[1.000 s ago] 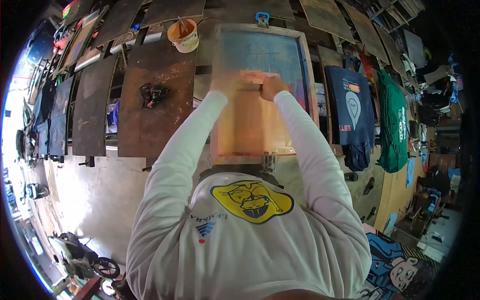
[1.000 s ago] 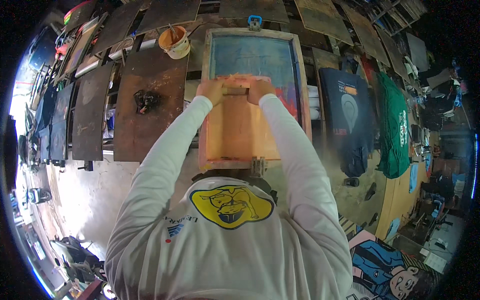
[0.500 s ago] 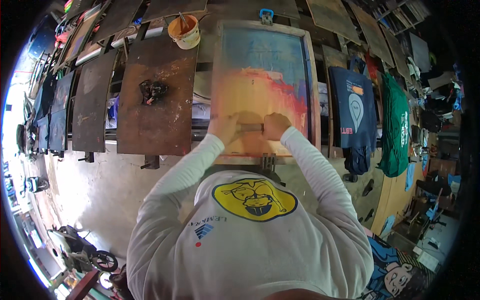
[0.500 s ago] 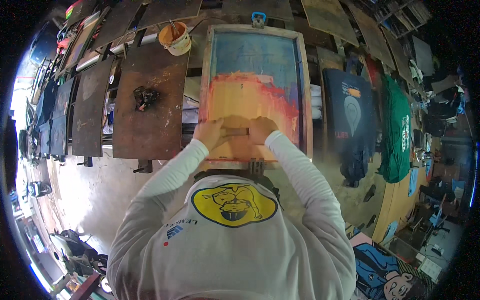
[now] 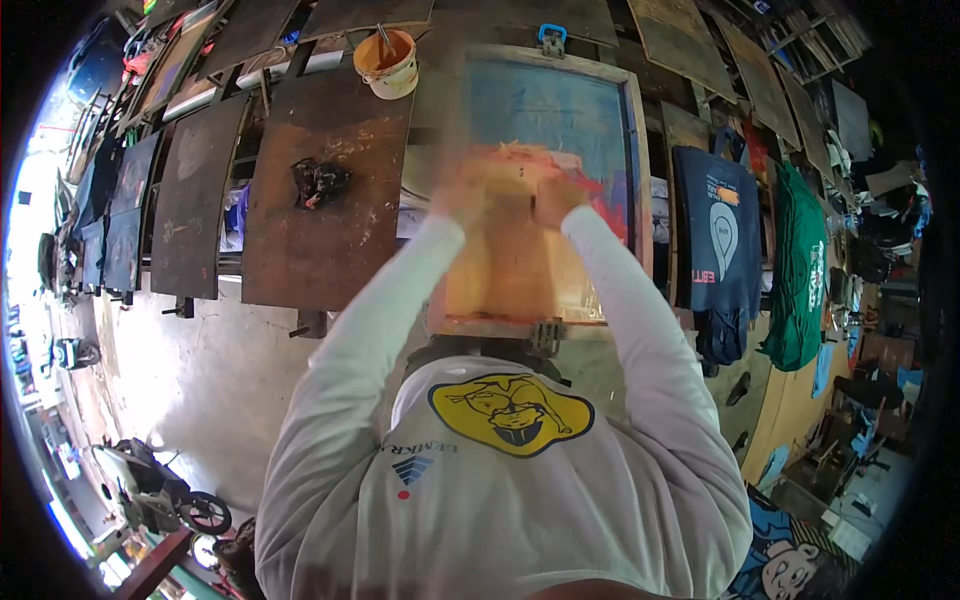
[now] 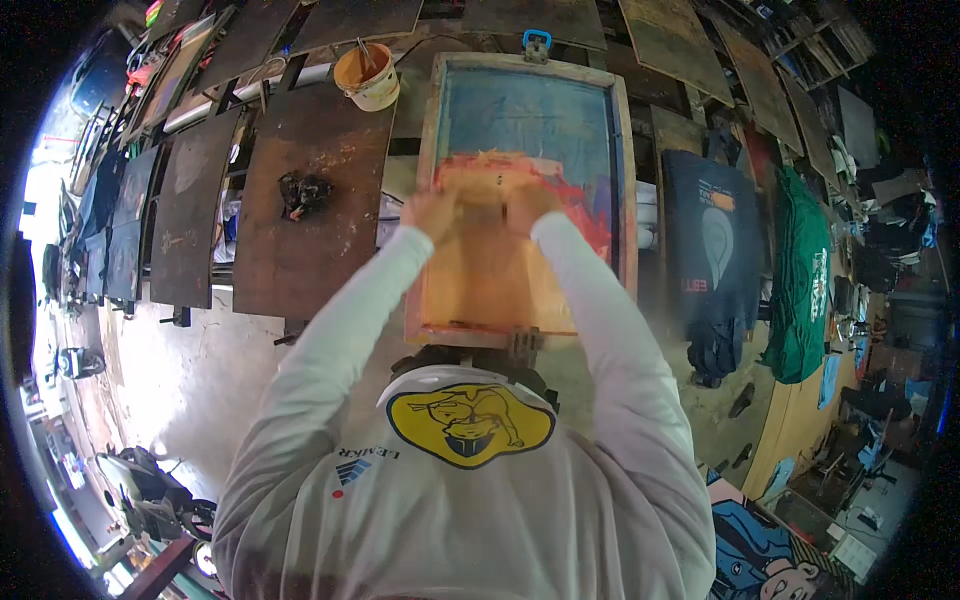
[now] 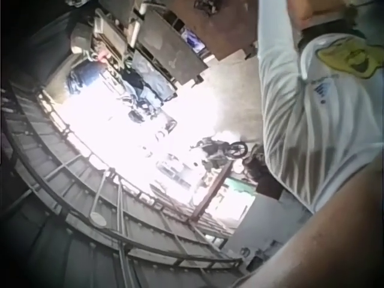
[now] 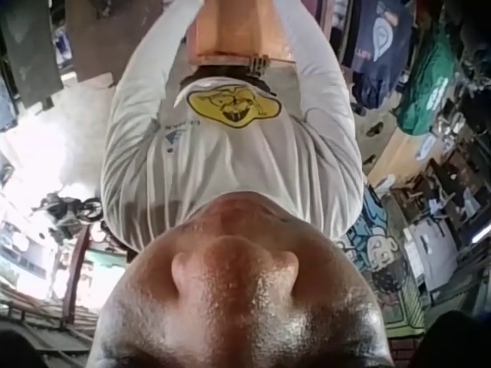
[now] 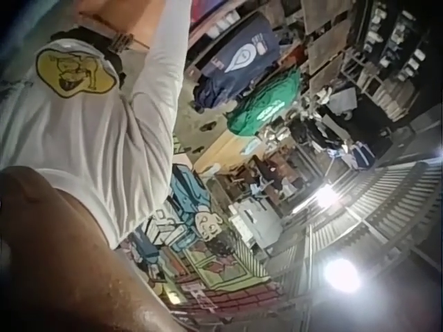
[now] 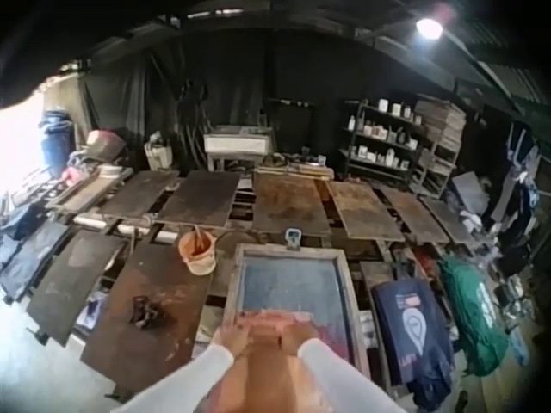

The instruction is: The recorder is applying ink to a screen using a squeegee to print designs onto t-shirts.

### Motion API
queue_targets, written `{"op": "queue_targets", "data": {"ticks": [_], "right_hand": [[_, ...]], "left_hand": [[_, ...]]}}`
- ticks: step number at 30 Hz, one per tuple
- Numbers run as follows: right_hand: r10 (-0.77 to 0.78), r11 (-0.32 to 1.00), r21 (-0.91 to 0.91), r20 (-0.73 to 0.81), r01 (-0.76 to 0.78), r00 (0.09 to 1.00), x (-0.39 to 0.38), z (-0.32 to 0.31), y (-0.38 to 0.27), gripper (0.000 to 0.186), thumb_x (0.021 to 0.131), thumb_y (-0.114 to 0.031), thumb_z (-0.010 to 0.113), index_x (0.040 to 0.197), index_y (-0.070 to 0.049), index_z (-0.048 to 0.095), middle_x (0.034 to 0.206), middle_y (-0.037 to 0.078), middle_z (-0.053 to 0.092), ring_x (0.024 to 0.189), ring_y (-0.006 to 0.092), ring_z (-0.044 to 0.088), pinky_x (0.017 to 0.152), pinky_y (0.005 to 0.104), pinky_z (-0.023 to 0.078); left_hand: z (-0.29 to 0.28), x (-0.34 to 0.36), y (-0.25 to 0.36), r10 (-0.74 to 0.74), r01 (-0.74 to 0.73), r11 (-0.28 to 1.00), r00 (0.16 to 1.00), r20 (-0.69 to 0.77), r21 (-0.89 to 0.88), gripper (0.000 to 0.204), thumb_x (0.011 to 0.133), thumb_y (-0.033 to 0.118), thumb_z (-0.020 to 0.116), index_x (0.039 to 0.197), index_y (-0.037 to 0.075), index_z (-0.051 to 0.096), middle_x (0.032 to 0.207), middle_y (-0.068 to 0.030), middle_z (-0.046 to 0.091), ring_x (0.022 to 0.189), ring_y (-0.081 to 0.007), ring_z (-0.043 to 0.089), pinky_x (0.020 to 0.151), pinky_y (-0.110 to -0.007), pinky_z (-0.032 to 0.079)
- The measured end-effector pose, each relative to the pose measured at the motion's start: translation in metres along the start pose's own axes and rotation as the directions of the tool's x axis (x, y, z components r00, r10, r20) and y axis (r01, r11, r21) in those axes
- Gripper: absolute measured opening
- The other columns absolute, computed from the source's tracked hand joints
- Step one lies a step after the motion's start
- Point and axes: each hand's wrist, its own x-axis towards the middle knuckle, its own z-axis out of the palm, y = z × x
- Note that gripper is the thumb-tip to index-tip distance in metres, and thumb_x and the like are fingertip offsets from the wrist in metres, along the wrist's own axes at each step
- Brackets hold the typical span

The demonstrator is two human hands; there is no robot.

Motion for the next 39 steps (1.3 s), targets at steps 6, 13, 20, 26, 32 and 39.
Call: {"op": "queue_targets", "data": {"ticks": [6, 13, 20, 26, 32, 39], "right_hand": [[0.062, 0.993, 0.090, 0.097, -0.071, 0.993, -0.106, 0.016, -0.026, 0.026, 0.075, -0.025, 0.065, 0.079, -0.001, 0.073, 0.084, 0.025, 0.070, 0.082, 0.0411, 0.070, 0.077, 0.0482, 0.057], [0.199, 0.976, 0.106, -0.089, -0.189, 0.976, -0.024, -0.002, -0.007, 0.028, 0.079, -0.025, 0.064, 0.088, 0.001, 0.072, 0.091, 0.025, 0.070, 0.086, 0.0430, 0.069, 0.079, 0.0486, 0.057], [0.276, 0.961, 0.034, -0.033, -0.275, 0.961, -0.009, -0.004, -0.021, 0.028, 0.082, -0.024, 0.063, 0.094, 0.000, 0.072, 0.099, 0.025, 0.070, 0.093, 0.0394, 0.069, 0.082, 0.0468, 0.056], [0.216, 0.968, 0.108, 0.099, -0.226, 0.971, -0.115, 0.040, -0.051, 0.025, 0.075, -0.026, 0.066, 0.083, -0.003, 0.074, 0.086, 0.024, 0.070, 0.082, 0.0387, 0.070, 0.078, 0.0482, 0.057], [0.142, 0.978, 0.134, 0.124, -0.158, 0.982, -0.139, 0.012, -0.048, 0.024, 0.073, -0.024, 0.065, 0.079, -0.002, 0.073, 0.081, 0.024, 0.070, 0.078, 0.0407, 0.070, 0.075, 0.0499, 0.057], [0.171, 0.985, 0.040, -0.044, -0.169, 0.984, -0.051, -0.024, 0.063, 0.029, 0.084, -0.026, 0.059, 0.091, -0.001, 0.072, 0.092, 0.025, 0.071, 0.086, 0.0420, 0.070, 0.079, 0.0501, 0.056]], "left_hand": [[-0.064, -0.112, 0.104, 0.021, -0.128, 0.911, 0.963, 0.267, 0.391, 0.059, 0.079, 0.042, 0.071, 0.124, 0.010, 0.050, 0.097, -0.0125, 0.067, 0.087, -0.0339, 0.069, 0.073, -0.047, 0.056], [-0.058, 0.000, 0.063, 0.189, -0.217, 0.909, 0.975, 0.114, 0.356, 0.047, 0.080, 0.041, 0.072, 0.116, 0.012, 0.060, 0.105, -0.0141, 0.070, 0.097, -0.0342, 0.068, 0.081, -0.046, 0.055], [-0.058, 0.000, 0.056, 0.200, -0.242, 0.907, 0.968, 0.152, 0.345, 0.062, 0.077, 0.043, 0.075, 0.126, 0.011, 0.053, 0.110, -0.0142, 0.067, 0.096, -0.0358, 0.068, 0.081, -0.047, 0.056], [-0.057, -0.123, 0.071, 0.141, -0.240, 0.913, 0.945, 0.296, 0.329, 0.053, 0.080, 0.035, 0.072, 0.120, 0.010, 0.048, 0.106, -0.0151, 0.066, 0.083, -0.0381, 0.069, 0.068, -0.049, 0.057], [-0.088, -0.126, 0.111, 0.008, -0.163, 0.941, 0.886, 0.463, 0.295, 0.036, 0.086, 0.028, 0.062, 0.118, 0.011, 0.058, 0.098, -0.0129, 0.070, 0.084, -0.0363, 0.070, 0.068, -0.048, 0.057], [-0.089, 0.003, 0.199, 0.139, -0.136, 0.990, 0.919, 0.368, -0.034, 0.041, 0.084, 0.036, 0.070, 0.116, 0.011, 0.062, 0.103, -0.0136, 0.069, 0.091, -0.0296, 0.069, 0.073, -0.041, 0.057]]}}
